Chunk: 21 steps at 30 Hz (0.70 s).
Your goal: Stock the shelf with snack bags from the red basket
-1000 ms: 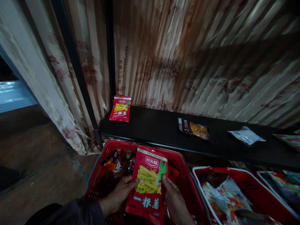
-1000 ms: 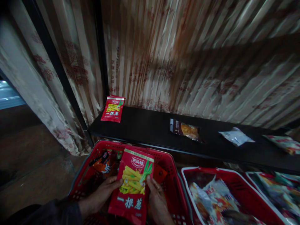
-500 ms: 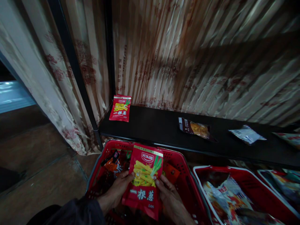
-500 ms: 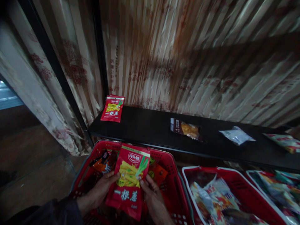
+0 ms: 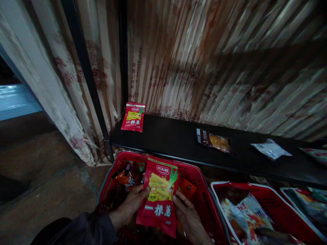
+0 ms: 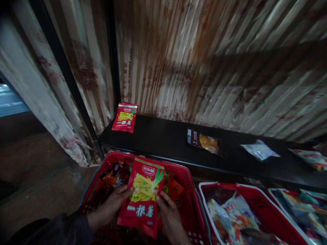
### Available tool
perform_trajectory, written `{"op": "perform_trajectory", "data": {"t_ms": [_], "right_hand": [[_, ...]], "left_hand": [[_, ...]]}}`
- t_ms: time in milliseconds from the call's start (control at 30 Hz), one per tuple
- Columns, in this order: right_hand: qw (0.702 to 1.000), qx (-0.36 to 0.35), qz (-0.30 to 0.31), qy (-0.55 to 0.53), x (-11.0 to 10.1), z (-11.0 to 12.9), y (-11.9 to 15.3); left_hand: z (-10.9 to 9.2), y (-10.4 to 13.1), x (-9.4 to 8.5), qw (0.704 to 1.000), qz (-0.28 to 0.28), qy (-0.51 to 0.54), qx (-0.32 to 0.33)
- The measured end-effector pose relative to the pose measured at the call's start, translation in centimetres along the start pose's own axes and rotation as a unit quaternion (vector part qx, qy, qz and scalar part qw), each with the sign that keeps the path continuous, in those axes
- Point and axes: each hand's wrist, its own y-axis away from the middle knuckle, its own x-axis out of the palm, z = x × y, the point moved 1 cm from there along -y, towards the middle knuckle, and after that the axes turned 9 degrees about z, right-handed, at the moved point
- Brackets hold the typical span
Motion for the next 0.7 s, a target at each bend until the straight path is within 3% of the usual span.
{"op": "perform_trajectory", "data": {"t_ms": [133, 333, 567, 700], "right_hand": [[0.999, -0.035, -0.013, 0.006, 0.4, 0.5, 0.0], [0.997, -0.022, 0.073, 0.027, 0.9, -1.1, -0.2], [0.995, -0.078, 0.054, 0.037, 2.9, -1.4, -1.1], [0.993, -0.119, 0.005, 0.025, 4.1, -1.4, -1.3]], "left_hand": [[-1.0, 0.1, -0.1, 1.0, -0.008, -0.014, 0.021], [-2.7, 0.0, -0.6, 0.998, -0.04, -0.019, 0.05], [-3.7, 0.4, -1.0, 0.996, -0.055, 0.018, 0.071], [-3.5, 0.6, -1.5, 0.997, -0.046, 0.003, 0.068]]}}
